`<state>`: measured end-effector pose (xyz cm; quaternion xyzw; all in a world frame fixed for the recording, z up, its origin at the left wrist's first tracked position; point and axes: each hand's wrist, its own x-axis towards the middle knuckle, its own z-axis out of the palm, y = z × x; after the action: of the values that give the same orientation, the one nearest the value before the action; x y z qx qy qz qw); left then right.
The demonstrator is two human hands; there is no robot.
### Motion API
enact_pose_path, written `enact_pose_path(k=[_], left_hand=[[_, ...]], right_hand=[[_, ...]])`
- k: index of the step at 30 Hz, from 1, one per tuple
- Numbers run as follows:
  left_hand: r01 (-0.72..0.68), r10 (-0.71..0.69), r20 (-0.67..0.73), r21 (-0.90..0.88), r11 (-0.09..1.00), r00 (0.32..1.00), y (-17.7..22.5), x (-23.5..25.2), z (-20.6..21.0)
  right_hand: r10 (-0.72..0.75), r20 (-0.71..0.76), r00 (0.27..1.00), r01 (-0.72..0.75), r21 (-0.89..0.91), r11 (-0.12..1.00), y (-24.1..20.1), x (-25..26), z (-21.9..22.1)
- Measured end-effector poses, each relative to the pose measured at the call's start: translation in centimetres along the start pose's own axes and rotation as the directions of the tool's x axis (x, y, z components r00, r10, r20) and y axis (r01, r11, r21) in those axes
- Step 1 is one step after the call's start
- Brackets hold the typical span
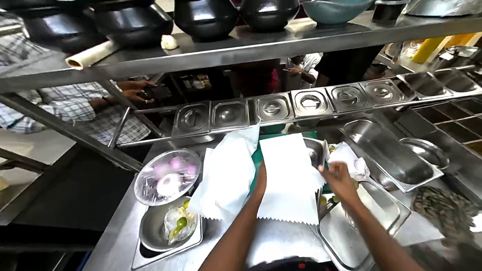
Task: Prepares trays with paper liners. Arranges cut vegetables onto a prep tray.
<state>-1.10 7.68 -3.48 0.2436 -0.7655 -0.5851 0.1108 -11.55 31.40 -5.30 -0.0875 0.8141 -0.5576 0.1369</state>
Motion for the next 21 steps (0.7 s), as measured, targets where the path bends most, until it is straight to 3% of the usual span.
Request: enact_pose_path(k=[2, 3, 5, 7, 9, 10, 13, 17, 19, 21], left_hand=[[0.035, -0.034, 0.014, -0.069, 0.997, 0.999, -2.9, 0.6, -0.2], [0.121, -0.120, 0.006, -0.062, 0.991, 0.993, -4.2, 1.0, -0.3], [0.318, -0.318, 0.036, 0.013, 0.948, 0.947, -2.4, 0.5, -0.8], [0.363, -0.375, 0.060, 0.153, 0.919, 0.925, -0.4, -0.1, -1.2], [0.294, -0.360, 0.137, 0.353, 0.888, 0.923, 3.3, 0.2, -1.5], [0.235, -0.317, 0.178, 0.372, 0.898, 0.932, 4.4, 0.0, -1.5], [-0.012, -0.056, 0.209, 0.309, 0.951, 0.976, 2.6, -0.7, -2.3], [0.009, -0.068, 0.163, 0.336, 0.942, 0.984, 0.0, -0.1, -3.3], [0.007, -0.051, 0.160, 0.264, 0.965, 0.986, -1.1, 0.0, -3.6], [0.035, -0.065, 0.177, 0.168, 0.985, 0.982, -1.9, -0.5, -3.7]], right_hand=[[0.031, 0.051, 0.998, -0.031, -0.007, 0.999, 2.0, -5.2, 0.9], [0.083, 0.075, 0.994, -0.085, 0.031, 0.996, 2.5, -7.3, 1.6], [0.222, 0.135, 0.966, -0.243, 0.166, 0.956, 2.4, -10.0, 2.9], [0.307, 0.168, 0.937, -0.345, 0.290, 0.892, 1.9, -11.2, 3.7], [0.315, 0.162, 0.935, -0.351, 0.311, 0.883, 1.8, -11.6, 4.0], [0.310, 0.159, 0.937, -0.345, 0.296, 0.891, 1.8, -11.8, 3.8], [0.269, 0.121, 0.955, -0.287, 0.173, 0.942, 2.0, -11.9, 2.9], [0.339, 0.038, 0.940, -0.337, 0.257, 0.906, 1.0, -14.5, 4.3], [0.437, 0.066, 0.897, -0.419, 0.441, 0.793, 0.0, -16.6, 5.9], [0.541, 0.239, 0.806, -0.558, 0.610, 0.562, 0.0, -17.6, 7.3]])
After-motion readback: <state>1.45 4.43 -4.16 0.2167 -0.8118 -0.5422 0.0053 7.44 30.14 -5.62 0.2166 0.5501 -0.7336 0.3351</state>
